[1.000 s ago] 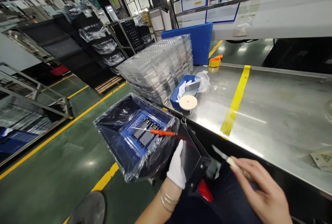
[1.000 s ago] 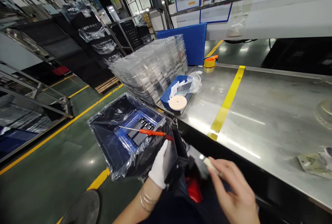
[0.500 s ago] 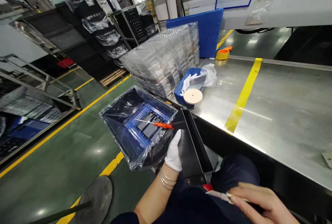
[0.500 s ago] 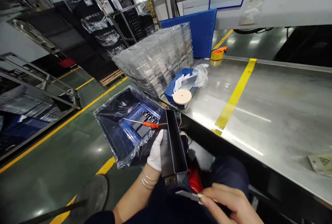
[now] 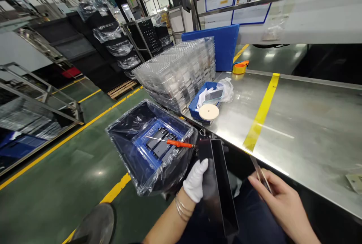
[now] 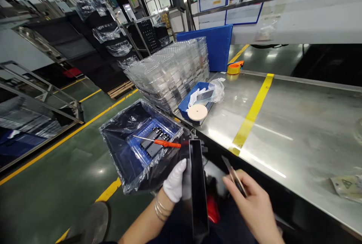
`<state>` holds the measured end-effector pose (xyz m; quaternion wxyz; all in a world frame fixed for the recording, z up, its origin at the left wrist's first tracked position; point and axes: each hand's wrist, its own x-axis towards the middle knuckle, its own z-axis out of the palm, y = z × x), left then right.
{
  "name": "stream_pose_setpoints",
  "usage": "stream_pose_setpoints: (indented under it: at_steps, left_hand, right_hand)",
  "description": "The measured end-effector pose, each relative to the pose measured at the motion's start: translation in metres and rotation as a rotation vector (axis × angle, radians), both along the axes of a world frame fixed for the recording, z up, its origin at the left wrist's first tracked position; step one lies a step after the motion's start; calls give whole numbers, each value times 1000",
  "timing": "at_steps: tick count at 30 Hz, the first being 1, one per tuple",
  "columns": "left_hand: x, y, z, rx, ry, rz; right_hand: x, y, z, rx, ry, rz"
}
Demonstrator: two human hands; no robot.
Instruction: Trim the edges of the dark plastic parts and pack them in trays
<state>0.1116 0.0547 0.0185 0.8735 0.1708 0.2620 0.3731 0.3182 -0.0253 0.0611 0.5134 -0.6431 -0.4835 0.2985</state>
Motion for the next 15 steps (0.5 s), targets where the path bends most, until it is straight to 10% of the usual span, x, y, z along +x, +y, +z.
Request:
stream_pose_setpoints:
  at_steps: [9,15]
  left_hand:
    - [17,-16,28,139,103,-101]
    - [13,-17,47,59,157,-131]
  right_hand:
    - [-27,28,-11,205,-49,-96]
    - [-34,11,15,271,-159,132]
